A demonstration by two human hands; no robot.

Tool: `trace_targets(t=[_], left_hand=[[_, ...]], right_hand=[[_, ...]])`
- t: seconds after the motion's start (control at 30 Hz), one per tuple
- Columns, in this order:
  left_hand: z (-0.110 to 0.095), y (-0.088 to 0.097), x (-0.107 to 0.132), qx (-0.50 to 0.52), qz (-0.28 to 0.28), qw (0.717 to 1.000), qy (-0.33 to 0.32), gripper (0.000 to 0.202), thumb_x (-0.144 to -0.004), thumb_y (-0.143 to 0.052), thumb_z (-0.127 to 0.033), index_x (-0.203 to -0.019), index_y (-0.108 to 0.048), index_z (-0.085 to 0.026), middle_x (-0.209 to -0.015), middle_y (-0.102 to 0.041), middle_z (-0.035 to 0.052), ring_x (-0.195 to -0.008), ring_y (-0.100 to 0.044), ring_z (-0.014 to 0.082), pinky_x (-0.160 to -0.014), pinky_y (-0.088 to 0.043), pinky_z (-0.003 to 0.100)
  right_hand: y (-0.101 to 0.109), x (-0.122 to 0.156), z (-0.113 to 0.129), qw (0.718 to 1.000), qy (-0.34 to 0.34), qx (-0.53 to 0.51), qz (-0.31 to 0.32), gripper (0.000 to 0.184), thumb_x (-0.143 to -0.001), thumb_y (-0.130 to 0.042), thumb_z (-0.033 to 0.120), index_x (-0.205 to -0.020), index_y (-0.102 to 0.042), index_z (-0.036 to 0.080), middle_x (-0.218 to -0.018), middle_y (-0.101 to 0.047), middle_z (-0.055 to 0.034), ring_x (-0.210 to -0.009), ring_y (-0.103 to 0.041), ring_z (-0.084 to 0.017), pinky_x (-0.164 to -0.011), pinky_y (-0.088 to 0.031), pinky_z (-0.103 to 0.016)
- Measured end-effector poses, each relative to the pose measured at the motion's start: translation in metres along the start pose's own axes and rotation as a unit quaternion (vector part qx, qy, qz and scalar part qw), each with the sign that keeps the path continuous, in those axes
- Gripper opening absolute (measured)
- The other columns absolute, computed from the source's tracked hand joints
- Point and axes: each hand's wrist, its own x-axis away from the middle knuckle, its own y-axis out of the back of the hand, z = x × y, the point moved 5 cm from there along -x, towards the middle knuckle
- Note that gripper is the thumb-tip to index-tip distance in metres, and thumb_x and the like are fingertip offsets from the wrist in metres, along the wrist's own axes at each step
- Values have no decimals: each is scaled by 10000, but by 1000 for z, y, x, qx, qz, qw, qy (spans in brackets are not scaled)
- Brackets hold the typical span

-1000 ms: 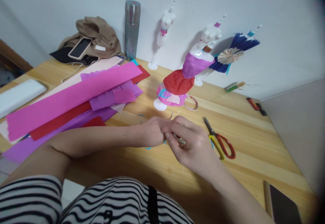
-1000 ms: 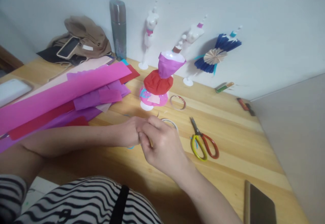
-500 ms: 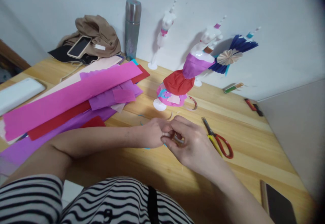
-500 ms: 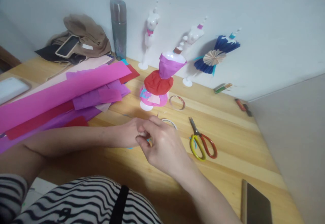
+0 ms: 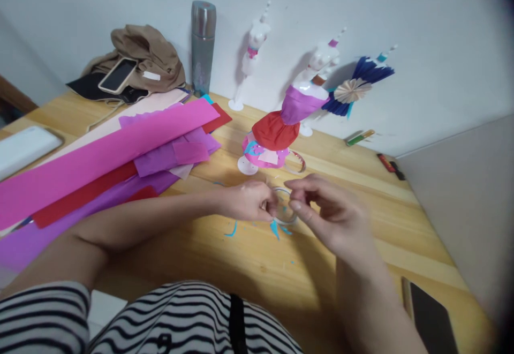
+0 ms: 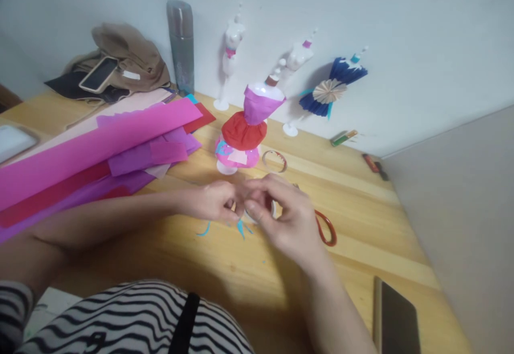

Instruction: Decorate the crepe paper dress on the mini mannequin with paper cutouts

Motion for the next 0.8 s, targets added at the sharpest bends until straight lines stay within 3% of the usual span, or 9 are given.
trace_targets(t=[0.07, 0.13, 0.3, 0.43, 0.67, 0.8], left_hand=[[8, -2, -4, 161, 57, 985, 37, 113, -795, -720, -109, -733, -646, -169, -672, -615, -34, -634, -547, 99, -621, -436, 242], [14, -2, -6, 279, 71, 956, 51, 126, -749, -755, -193, -753, -632, -168, -686, -601, -37, -604, -524, 89, -581, -415, 232], [18, -5, -6, 450, 40, 891, 40, 325, -692, -839, -374, -763, -585, -184, -606, -538, -57, -503, -423, 65, -490, -331, 219], [19, -5, -6, 495, -7, 868, 39, 379, -679, -874, -406, -795, -594, -179, -576, -484, -72, -487, -369, 57, -471, -268, 218], [23, -10, -7, 507, -89, 857, 30, 359, -644, -877, -364, -761, -590, -184, -572, -459, -78, -496, -376, 53, -482, -256, 222], [26, -14, -6, 504, -127, 853, 45, 374, -652, -874, -383, -805, -596, -185, -613, -502, -70, -506, -406, 54, -493, -283, 228]], right_hand=[[11, -1, -22, 999, -28, -38, -16, 98, -932, -746, 267, -1027, -769, 259, -794, -676, -12, -681, -628, -164, -599, -514, -295], [15, -3, -39, 997, -48, -66, 15, 117, -922, -769, 307, -1032, -778, 267, -870, -706, -31, -736, -652, -171, -638, -538, -301], [5, -5, -47, 980, -57, -147, 122, 295, -907, -800, 490, -1133, -776, 302, -1125, -752, -79, -978, -712, -225, -804, -594, -356], [-9, -5, -46, 971, -70, -203, 101, 401, -825, -863, 574, -1103, -770, 302, -1202, -745, -85, -1065, -719, -254, -870, -593, -381], [-23, -1, -47, 960, -130, -248, 11, 289, -800, -892, 524, -926, -760, 299, -1107, -752, -62, -1083, -708, -267, -917, -591, -409], [-28, 0, -45, 945, -162, -282, -34, 287, -766, -919, 478, -814, -725, 272, -1039, -762, -54, -976, -722, -246, -882, -599, -399]])
